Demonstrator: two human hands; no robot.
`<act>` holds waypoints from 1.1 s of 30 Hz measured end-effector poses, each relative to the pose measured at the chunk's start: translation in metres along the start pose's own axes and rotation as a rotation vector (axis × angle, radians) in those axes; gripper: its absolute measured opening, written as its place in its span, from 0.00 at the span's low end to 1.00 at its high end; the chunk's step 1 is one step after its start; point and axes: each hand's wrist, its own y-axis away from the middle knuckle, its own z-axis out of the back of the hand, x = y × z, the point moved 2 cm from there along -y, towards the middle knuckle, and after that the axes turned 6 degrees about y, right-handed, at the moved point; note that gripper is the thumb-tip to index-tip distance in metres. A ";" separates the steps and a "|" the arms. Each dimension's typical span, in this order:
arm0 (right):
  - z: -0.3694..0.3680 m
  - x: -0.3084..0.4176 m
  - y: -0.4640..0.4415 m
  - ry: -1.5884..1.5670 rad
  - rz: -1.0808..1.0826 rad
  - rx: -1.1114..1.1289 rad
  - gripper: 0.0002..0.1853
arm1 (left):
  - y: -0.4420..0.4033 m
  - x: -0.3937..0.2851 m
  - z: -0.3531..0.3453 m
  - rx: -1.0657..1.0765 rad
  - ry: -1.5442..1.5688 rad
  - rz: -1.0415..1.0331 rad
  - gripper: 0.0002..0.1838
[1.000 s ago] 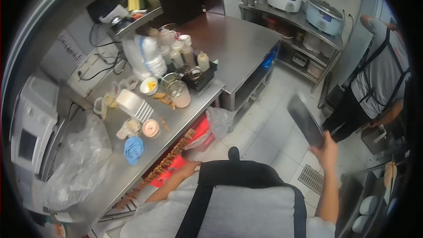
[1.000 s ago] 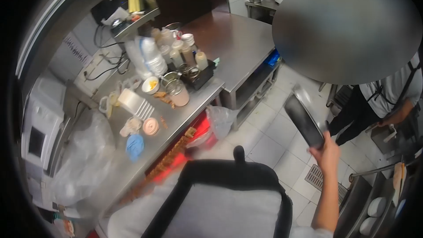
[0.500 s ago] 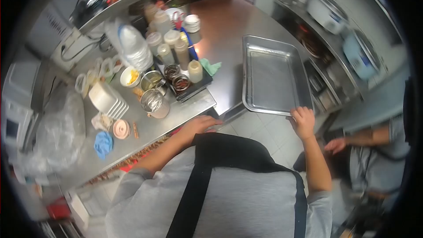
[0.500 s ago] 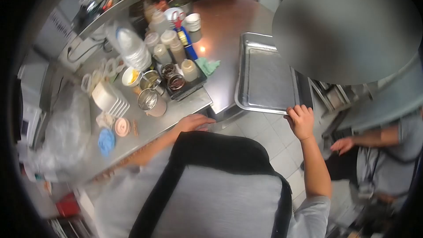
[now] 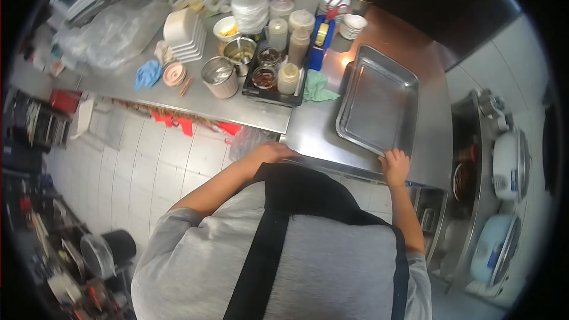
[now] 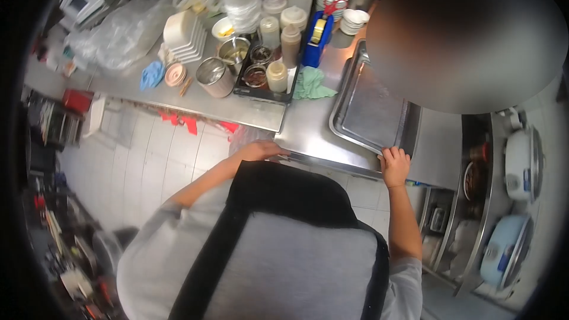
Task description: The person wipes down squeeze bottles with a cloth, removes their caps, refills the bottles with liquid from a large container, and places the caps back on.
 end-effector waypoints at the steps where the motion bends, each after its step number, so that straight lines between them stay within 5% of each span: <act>1: -0.006 -0.001 -0.002 -0.009 0.003 0.032 0.16 | 0.007 -0.007 0.005 -0.034 0.010 0.078 0.18; 5: 0.032 0.000 -0.026 -0.189 -0.001 0.098 0.24 | 0.035 -0.021 0.030 -0.150 -0.045 0.316 0.18; 13: 0.072 0.078 -0.204 -0.721 0.027 -0.211 0.07 | 0.043 -0.024 0.072 -0.333 -0.128 0.361 0.18; 17: 0.021 0.145 -0.291 -1.016 -0.033 -0.131 0.25 | 0.045 -0.015 0.085 -0.362 -0.113 0.343 0.17; 19: 0.002 0.166 -0.311 -0.843 -0.059 -0.075 0.38 | 0.046 -0.009 0.087 -0.385 -0.094 0.329 0.17; 21: -0.004 0.183 -0.316 -0.669 -0.087 -0.090 0.41 | 0.047 0.000 0.086 -0.408 -0.075 0.319 0.17; 27: -0.016 0.199 -0.320 -0.507 -0.155 -0.051 0.39 | -0.008 -0.005 0.052 -0.208 0.899 0.241 0.19; 33: -0.018 0.185 -0.323 -0.505 -0.052 -0.063 0.40 | -0.064 -0.023 0.026 -0.037 0.711 0.189 0.20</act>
